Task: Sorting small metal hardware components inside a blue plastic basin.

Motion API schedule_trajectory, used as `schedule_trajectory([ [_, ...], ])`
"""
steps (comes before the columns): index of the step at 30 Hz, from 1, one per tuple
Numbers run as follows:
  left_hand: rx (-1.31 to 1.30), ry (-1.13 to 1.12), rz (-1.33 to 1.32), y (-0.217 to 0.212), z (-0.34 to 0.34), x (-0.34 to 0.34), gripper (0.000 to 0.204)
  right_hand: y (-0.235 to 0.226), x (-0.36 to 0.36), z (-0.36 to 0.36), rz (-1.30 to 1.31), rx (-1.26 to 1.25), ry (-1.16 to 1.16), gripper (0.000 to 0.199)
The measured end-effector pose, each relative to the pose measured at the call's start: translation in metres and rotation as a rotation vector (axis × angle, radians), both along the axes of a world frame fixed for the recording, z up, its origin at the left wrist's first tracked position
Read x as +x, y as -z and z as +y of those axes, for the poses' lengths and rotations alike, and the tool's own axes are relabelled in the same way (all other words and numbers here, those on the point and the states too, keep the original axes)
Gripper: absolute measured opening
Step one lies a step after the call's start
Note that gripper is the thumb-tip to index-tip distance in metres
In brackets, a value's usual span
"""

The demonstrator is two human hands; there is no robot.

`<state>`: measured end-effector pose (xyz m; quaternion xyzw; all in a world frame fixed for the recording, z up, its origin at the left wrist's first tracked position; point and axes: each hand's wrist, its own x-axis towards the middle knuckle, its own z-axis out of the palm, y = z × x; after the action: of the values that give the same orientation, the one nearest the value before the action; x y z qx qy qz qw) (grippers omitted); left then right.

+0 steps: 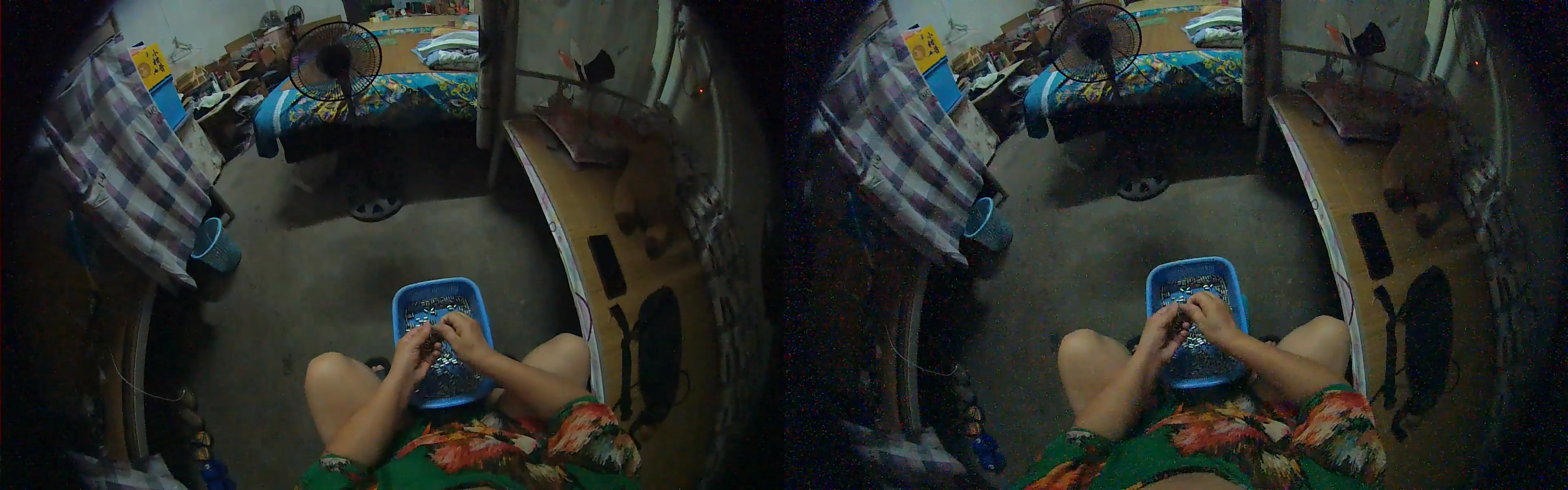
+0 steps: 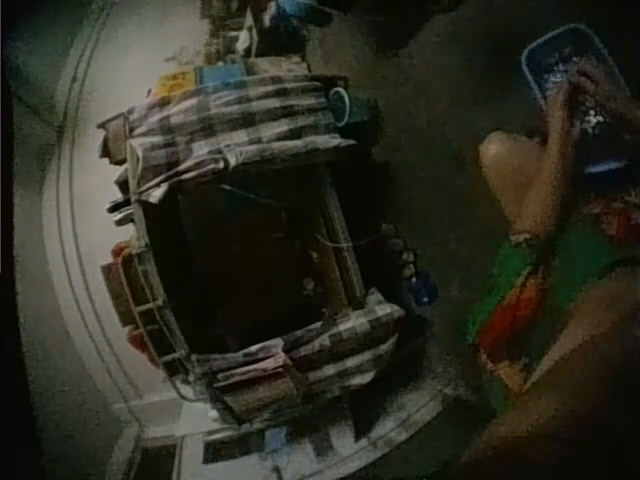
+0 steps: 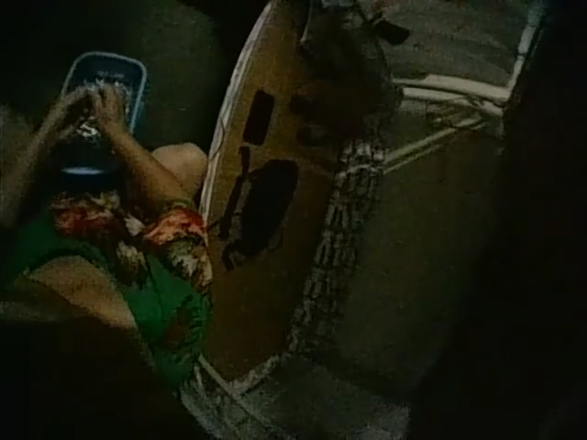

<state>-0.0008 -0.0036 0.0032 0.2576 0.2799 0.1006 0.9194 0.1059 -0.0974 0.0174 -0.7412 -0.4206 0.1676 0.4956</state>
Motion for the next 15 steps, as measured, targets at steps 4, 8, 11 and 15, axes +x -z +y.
schedule_trajectory([
  [4,0.028,0.009,-0.036,0.0046,0.0008,0.0004,0.017,-0.0042,0.0004,-0.001,-0.005,-0.037,-0.009,0.021],
  [8,0.129,0.004,-0.046,0.0021,-0.0017,0.0008,0.016,-0.0017,0.0,-0.0015,0.005,-0.02,0.019,0.021],
  [11,0.121,0.001,-0.045,0.0023,-0.0024,0.0014,0.015,0.0028,0.0024,-0.0016,0.035,-0.038,0.017,0.021],
  [15,0.03,0.018,-0.086,0.0049,-0.0007,0.0012,0.014,-0.0006,0.0034,-0.0022,0.044,-0.043,-0.034,0.019],
])
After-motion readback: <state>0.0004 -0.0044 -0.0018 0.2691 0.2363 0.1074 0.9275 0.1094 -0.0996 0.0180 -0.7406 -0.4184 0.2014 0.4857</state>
